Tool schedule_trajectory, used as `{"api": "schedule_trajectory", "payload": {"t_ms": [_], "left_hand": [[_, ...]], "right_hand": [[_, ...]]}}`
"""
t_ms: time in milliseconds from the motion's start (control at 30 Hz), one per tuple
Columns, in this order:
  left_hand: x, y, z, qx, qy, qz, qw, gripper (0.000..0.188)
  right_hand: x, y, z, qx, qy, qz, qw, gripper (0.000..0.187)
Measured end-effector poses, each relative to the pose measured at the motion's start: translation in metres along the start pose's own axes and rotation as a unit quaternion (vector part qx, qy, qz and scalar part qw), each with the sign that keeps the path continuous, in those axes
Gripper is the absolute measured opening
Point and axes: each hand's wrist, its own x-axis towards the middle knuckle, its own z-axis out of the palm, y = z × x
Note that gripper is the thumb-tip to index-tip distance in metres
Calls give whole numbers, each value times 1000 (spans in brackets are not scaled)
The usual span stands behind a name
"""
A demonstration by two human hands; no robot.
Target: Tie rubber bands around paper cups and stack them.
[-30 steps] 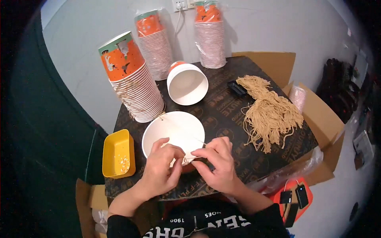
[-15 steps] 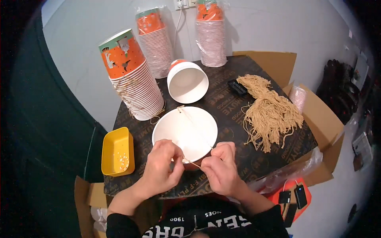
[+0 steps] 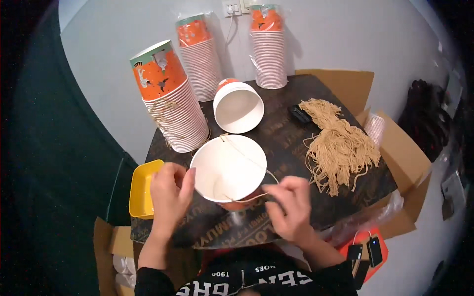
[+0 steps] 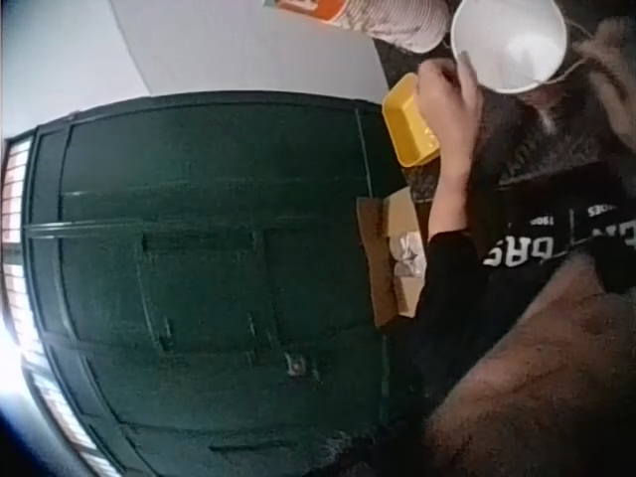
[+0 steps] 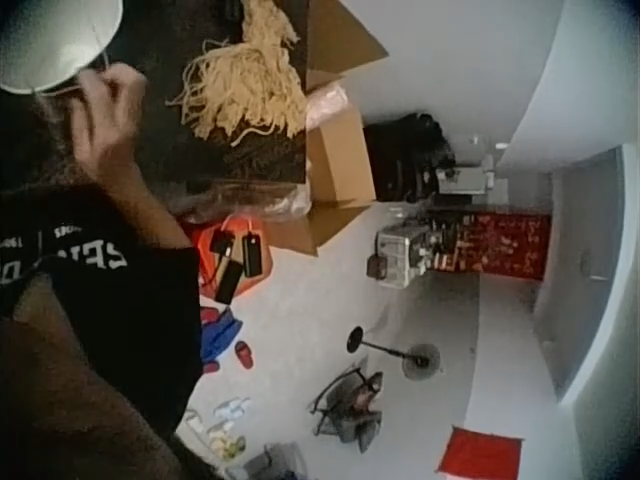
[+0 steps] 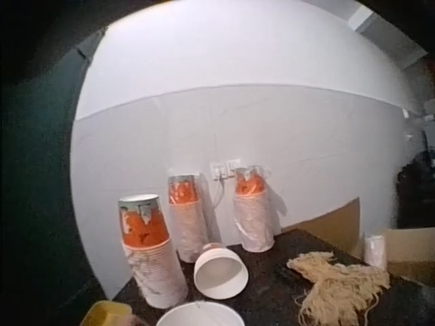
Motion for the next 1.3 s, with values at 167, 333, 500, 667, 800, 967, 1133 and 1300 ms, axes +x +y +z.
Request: {"api": "schedule_trajectory", "payload": {"t_ms": [167, 333, 500, 667, 800, 967, 1133, 1300], "left_hand": [[8, -2, -5, -145, -187, -178, 955, 31], [18, -9, 1, -234, -146, -129, 952, 23], [54, 2, -72, 144, 6, 147, 979, 14], [104, -4, -129, 466, 87, 216, 854, 7], [178, -24, -138, 601, 166, 200, 756, 8], [267, -19, -117, 665, 186, 201, 694, 4], [316, -1, -71, 716, 187, 248, 625, 5], [334, 1, -32, 659, 184, 327, 652, 4]], "right_hand": [[1, 18, -23, -38, 122, 3, 992, 33], [32, 31, -27, -42, 73, -54, 995, 30], [60, 54, -27, -53, -12, -97, 994, 23], [64, 78, -20, -8, -95, -130, 987, 24], [58, 87, -5, 12, -154, -155, 976, 23], [40, 98, 0, 33, -201, -154, 967, 22], [22, 100, -1, 61, -241, -134, 959, 21], [26, 102, -3, 71, -236, -124, 961, 22]]}}
